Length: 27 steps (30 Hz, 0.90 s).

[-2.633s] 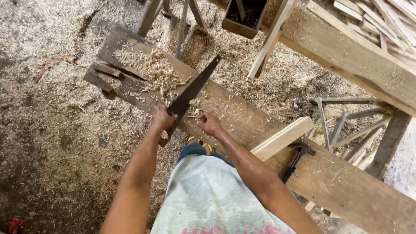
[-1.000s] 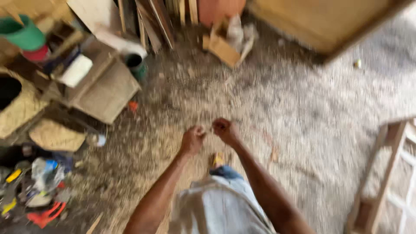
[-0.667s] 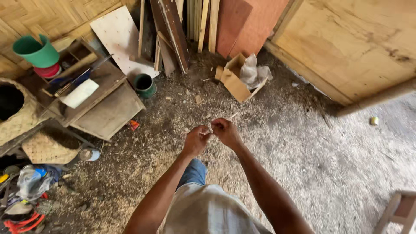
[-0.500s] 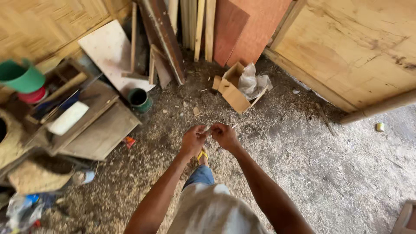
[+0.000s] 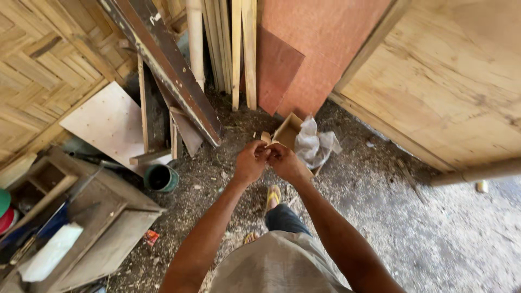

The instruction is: The person sits on the ground hammering nails into a wooden frame using a claw hammer. They then stand, pick up wood strips from a pile, carry them to a workbench, hammer nails along a long thin wood strip, and finally pick up a hand saw and begin sawing a wood piece on the bench.

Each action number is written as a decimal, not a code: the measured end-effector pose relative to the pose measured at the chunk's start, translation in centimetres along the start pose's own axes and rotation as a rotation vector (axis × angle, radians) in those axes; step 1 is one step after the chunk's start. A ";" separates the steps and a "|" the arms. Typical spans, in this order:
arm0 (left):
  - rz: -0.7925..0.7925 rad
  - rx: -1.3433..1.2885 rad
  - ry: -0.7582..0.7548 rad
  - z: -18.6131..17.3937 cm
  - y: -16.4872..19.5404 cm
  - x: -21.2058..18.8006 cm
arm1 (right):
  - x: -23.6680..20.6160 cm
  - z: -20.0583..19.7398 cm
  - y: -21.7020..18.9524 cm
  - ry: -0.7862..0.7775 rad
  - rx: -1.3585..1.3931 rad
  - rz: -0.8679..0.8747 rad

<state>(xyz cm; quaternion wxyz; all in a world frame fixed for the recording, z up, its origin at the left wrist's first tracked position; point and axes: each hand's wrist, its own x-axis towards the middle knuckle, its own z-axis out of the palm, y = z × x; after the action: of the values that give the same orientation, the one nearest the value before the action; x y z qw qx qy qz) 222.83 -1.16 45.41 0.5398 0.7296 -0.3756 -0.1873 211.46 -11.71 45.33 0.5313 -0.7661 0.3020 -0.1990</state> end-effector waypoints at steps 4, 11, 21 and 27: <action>0.025 -0.002 0.152 0.8 -2.2 11.1 | 12.2 0.3 1.6 0.063 -0.074 -0.064; 0.044 0.095 0.188 1.6 -2.0 31.3 | 33.4 -3.7 -1.4 0.070 -0.192 -0.097; -0.045 0.055 0.467 1.0 -2.8 56.2 | 56.2 -4.5 -7.6 0.220 -0.145 -0.127; 0.006 0.009 0.515 0.6 -6.7 71.9 | 68.6 -4.6 -6.0 0.339 -0.168 -0.132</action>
<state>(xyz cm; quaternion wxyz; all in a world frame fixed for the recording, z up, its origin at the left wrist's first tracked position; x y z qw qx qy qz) 271.30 -54.57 48.45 0.6149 0.7545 -0.2290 0.0079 260.72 -59.59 51.43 0.3929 -0.7815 0.3519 -0.3334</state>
